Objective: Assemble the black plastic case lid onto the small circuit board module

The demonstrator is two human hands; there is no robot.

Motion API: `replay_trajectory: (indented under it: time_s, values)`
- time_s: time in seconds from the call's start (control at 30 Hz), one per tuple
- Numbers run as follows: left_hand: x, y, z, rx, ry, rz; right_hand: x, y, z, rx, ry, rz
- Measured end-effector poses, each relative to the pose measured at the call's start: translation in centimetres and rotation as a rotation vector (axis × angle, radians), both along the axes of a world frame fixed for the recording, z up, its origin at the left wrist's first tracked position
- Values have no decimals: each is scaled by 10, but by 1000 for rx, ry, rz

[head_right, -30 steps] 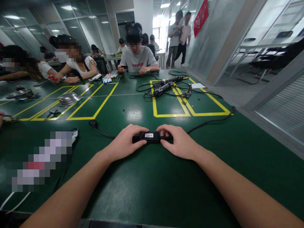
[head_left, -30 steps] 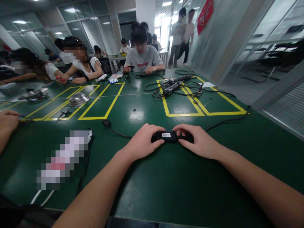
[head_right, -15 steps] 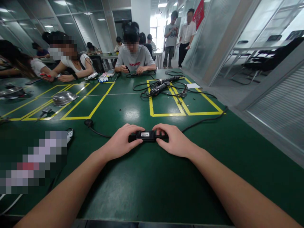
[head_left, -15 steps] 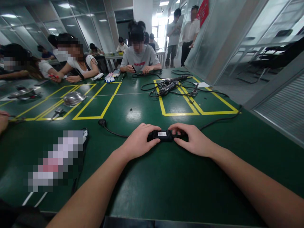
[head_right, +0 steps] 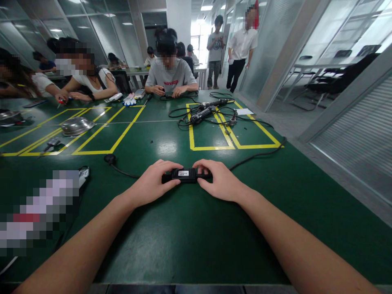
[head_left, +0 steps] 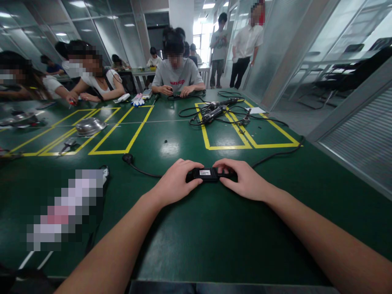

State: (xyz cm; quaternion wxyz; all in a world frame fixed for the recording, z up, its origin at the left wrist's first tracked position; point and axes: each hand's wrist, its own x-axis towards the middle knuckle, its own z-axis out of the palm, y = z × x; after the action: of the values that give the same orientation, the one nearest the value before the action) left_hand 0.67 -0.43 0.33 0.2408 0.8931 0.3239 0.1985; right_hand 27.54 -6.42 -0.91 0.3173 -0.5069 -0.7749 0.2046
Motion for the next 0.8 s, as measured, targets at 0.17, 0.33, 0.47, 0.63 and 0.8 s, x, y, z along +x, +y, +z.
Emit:
replay_trajectory:
  time_s: [0.17, 0.33, 0.47, 0.63, 0.8]
  values:
    - [-1, 0, -1, 8, -3, -1, -1, 0, 0, 0, 5, 4]
    - [-1, 1, -2, 11, -1, -8, -1, 0, 0, 2, 13, 7]
    - [-1, 2, -1, 10, 5, -8, 0, 0, 0, -4, 9, 7]
    - [0, 0, 0, -19, -6, -2, 1, 0, 0, -14, -5, 6]
    - [-2, 6, 3, -256, -206, 51, 0, -1, -1, -55, 44, -9]
